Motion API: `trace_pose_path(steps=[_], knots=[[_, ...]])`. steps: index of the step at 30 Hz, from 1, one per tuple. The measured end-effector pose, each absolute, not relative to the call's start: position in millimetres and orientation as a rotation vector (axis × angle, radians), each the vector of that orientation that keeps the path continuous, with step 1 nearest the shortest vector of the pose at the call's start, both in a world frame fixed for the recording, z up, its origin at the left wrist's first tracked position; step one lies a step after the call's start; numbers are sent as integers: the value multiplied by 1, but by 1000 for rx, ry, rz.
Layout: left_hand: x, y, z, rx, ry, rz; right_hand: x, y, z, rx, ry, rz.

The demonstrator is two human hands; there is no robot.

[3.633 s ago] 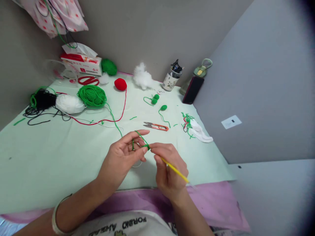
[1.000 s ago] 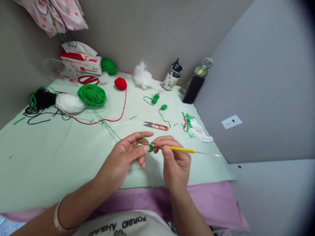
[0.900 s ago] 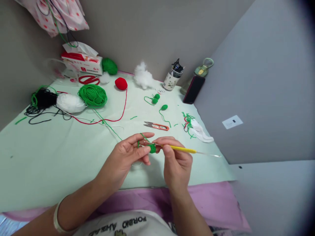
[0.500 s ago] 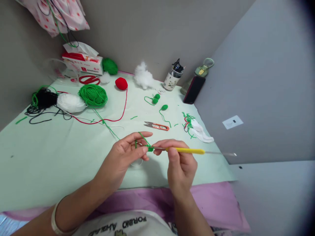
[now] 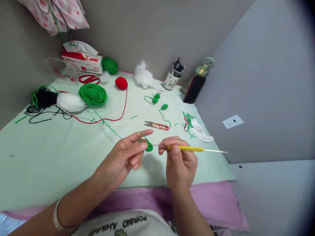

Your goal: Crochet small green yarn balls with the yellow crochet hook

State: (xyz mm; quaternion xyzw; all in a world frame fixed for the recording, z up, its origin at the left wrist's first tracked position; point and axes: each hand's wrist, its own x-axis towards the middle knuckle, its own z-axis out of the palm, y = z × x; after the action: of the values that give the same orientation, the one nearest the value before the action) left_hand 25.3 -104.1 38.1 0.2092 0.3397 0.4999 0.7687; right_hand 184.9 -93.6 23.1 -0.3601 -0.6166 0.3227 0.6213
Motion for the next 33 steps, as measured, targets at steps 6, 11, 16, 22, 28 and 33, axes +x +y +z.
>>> trace_pose_path(steps=[6,11,16,22,28,33], knots=[[36,-106,36,594,820,1157,182,-96,20,-889,-1571,600],[34,-104,32,444,730,1073,188,-98,15,-862,-1833,254],[25,-101,34,394,719,1132,187,-89,19,-864,-1384,769],[30,-103,36,599,808,1132,185,-88,20,-897,-1437,887],[24,-104,34,610,813,1088,187,-88,24,-791,-1281,1079],[25,-106,35,676,911,1162,187,-98,30,-856,-1547,742]])
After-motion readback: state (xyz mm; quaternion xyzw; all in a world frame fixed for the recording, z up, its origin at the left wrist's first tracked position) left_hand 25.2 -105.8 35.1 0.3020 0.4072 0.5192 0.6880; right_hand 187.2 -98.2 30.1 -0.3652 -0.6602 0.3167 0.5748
